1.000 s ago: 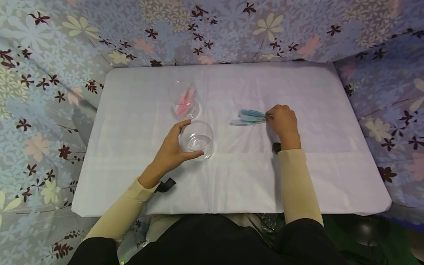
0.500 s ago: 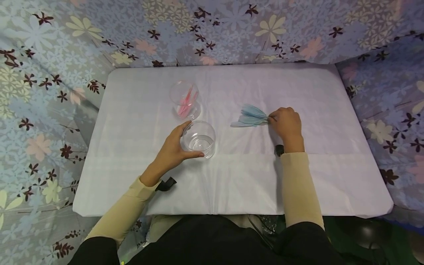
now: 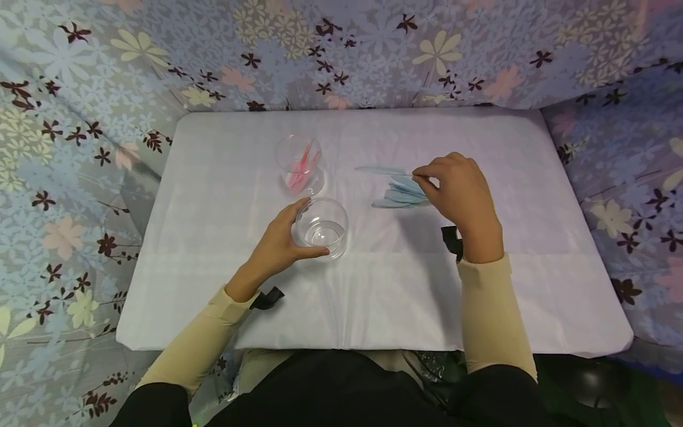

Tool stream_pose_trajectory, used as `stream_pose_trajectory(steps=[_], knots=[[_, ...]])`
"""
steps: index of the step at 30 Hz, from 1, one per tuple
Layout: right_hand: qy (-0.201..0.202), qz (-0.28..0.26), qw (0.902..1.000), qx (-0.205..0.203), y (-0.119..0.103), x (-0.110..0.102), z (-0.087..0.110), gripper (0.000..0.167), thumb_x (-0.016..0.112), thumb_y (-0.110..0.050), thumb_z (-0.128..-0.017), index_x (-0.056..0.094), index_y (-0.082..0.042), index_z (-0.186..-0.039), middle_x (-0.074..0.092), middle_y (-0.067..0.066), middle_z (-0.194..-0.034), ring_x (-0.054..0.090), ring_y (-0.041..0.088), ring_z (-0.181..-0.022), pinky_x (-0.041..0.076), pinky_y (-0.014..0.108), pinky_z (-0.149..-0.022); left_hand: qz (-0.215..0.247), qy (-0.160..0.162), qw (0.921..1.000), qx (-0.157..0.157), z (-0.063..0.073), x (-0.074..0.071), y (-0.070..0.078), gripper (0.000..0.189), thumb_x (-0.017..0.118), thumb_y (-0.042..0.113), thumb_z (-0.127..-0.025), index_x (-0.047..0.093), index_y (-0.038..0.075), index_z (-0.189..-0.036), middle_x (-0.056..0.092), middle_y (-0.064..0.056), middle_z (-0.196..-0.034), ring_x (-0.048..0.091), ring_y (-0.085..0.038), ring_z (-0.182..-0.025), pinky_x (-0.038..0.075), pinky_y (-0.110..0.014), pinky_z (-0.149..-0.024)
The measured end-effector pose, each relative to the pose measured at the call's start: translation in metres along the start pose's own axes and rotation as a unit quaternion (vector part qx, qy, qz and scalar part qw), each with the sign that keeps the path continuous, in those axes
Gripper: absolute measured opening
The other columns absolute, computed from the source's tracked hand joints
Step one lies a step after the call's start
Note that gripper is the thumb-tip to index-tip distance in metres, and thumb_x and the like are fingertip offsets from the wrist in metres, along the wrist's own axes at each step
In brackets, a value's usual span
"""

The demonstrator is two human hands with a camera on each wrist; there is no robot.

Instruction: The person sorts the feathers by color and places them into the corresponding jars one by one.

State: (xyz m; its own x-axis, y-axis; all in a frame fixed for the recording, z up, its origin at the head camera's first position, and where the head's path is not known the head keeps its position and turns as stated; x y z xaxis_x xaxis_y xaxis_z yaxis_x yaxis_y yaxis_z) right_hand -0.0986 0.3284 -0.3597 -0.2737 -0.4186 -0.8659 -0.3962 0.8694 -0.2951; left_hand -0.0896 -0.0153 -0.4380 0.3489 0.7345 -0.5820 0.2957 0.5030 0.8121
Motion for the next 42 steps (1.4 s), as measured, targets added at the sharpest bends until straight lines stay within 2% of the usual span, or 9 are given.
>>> stream_pose_trajectory(steps=[5, 10, 18, 27, 34, 37, 42], knots=[[-0.010, -0.008, 0.9949, -0.100, -0.046, -0.012, -0.016, 0.013, 0.081, -0.005, -0.083, 0.081, -0.004, -0.096, 0.075, 0.011, -0.086, 0.063, 0.034, -0.084, 0.050, 0.048, -0.076, 0.002, -0.002, 1.0000, -0.005, 0.000, -0.001, 0.001, 0.110, 0.094, 0.040, -0.067, 0.035, 0.011, -0.155, 0.045, -0.009, -0.153, 0.043, -0.024, -0.140, 0.036, -0.044, -0.115], [-0.033, -0.021, 0.9886, -0.145, -0.071, -0.003, -0.021, 0.011, 0.083, -0.006, -0.081, 0.081, -0.008, -0.091, 0.074, 0.005, -0.084, 0.062, 0.028, -0.083, 0.048, 0.045, -0.073, 0.003, -0.003, 1.0000, -0.003, 0.000, -0.001, 0.000, 0.110, 0.095, 0.039, -0.067, 0.035, 0.009, -0.155, 0.045, -0.011, -0.152, 0.043, -0.025, -0.139, 0.037, -0.045, -0.115], [-0.068, -0.019, 0.9813, -0.179, -0.092, 0.014, -0.026, 0.004, 0.079, -0.008, -0.083, 0.080, -0.012, -0.085, 0.067, -0.002, -0.079, 0.058, 0.023, -0.082, 0.046, 0.041, -0.075, -0.001, -0.008, 1.0000, -0.004, -0.001, 0.002, -0.001, 0.109, 0.094, 0.041, -0.068, 0.035, 0.010, -0.155, 0.045, -0.008, -0.152, 0.044, -0.023, -0.138, 0.038, -0.043, -0.114], [-0.125, 0.023, 0.9709, -0.203, -0.112, 0.032, -0.036, 0.005, 0.076, -0.011, -0.086, 0.080, -0.013, -0.087, 0.066, 0.000, -0.081, 0.058, 0.024, -0.087, 0.045, 0.039, -0.074, 0.009, -0.010, 0.9999, -0.006, -0.001, 0.001, 0.001, 0.110, 0.093, 0.044, -0.069, 0.033, 0.011, -0.155, 0.044, -0.007, -0.154, 0.044, -0.024, -0.138, 0.039, -0.043, -0.112], [-0.144, 0.051, 0.9615, -0.228, -0.122, 0.049, -0.044, 0.009, 0.076, -0.007, -0.084, 0.079, -0.015, -0.080, 0.063, -0.001, -0.075, 0.054, 0.022, -0.078, 0.043, 0.037, -0.070, 0.015, -0.012, 0.9998, 0.004, -0.001, 0.000, 0.000, 0.109, 0.093, 0.042, -0.070, 0.033, 0.009, -0.155, 0.044, -0.009, -0.152, 0.046, -0.030, -0.135, 0.041, -0.045, -0.109], [-0.168, 0.070, 0.9565, -0.228, -0.126, 0.060, -0.046, 0.013, 0.073, -0.006, -0.084, 0.079, -0.016, -0.077, 0.063, -0.001, -0.073, 0.052, 0.021, -0.074, 0.041, 0.036, -0.067, 0.014, -0.011, 0.9998, 0.008, 0.000, 0.000, 0.000, 0.109, 0.092, 0.042, -0.070, 0.033, 0.010, -0.155, 0.044, -0.010, -0.153, 0.045, -0.027, -0.137, 0.040, -0.043, -0.111], [-0.213, 0.108, 0.9494, -0.204, -0.131, 0.081, -0.046, 0.017, 0.069, -0.006, -0.084, 0.080, -0.016, -0.076, 0.066, 0.000, -0.074, 0.053, 0.022, -0.074, 0.038, 0.036, -0.068, 0.017, -0.011, 0.9997, 0.013, 0.000, 0.000, -0.001, 0.108, 0.092, 0.042, -0.071, 0.033, 0.010, -0.155, 0.044, -0.010, -0.153, 0.045, -0.029, -0.136, 0.041, -0.043, -0.110]])
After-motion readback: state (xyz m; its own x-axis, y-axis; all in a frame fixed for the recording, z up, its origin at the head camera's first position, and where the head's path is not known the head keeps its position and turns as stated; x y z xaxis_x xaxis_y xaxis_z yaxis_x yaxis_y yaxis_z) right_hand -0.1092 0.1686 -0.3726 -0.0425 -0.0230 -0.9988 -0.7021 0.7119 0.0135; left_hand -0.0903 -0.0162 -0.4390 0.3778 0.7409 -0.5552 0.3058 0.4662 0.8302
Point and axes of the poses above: each hand's wrist, its own z-axis away from the middle knuckle, its own x-axis out of the palm, y = z × x, the point moved 1 cm from there along -z, towards the middle knuckle
